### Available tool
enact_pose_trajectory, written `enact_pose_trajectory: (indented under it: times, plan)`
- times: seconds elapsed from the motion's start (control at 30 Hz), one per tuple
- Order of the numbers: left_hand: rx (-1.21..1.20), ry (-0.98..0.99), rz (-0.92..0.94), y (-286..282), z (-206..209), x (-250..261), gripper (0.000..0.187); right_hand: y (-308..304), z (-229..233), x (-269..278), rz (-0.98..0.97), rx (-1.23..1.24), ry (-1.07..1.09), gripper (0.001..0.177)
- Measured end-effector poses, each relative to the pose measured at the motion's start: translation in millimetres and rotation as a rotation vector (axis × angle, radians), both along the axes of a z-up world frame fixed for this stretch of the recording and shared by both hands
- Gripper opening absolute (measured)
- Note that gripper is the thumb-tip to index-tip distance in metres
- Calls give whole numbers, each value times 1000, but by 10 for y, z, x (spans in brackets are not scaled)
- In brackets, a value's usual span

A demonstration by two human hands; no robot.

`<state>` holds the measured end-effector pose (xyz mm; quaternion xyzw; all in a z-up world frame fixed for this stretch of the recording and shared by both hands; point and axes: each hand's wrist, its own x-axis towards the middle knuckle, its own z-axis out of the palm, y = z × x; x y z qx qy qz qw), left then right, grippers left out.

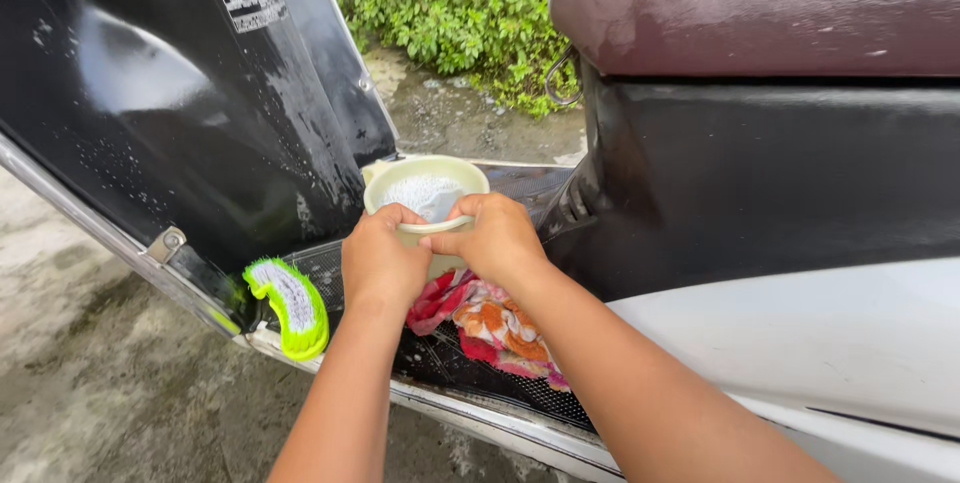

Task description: The person washes a scooter by hand using a cloth, a brush, and soapy water from a bucket. They scrub the body panels, wipe the seat, and pour water over various parts of the vehicle to rinse it.

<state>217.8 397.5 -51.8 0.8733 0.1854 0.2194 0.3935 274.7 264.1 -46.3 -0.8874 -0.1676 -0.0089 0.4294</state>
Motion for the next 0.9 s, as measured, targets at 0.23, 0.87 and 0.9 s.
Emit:
enact_pose_trajectory:
  times: [0.23, 0.87, 0.9]
  plan:
    - [57, -349, 26, -332, 249, -520, 15, -153, 292, -538, 58, 289, -198, 32]
    - [-867, -211, -352, -1100, 456, -2215, 62, -1812, 1754, -2519, 175, 442, -68, 24]
    - [-738, -236, -394, -1189, 554, -2321, 54, -1919, 1912, -2607, 160, 440, -17, 21]
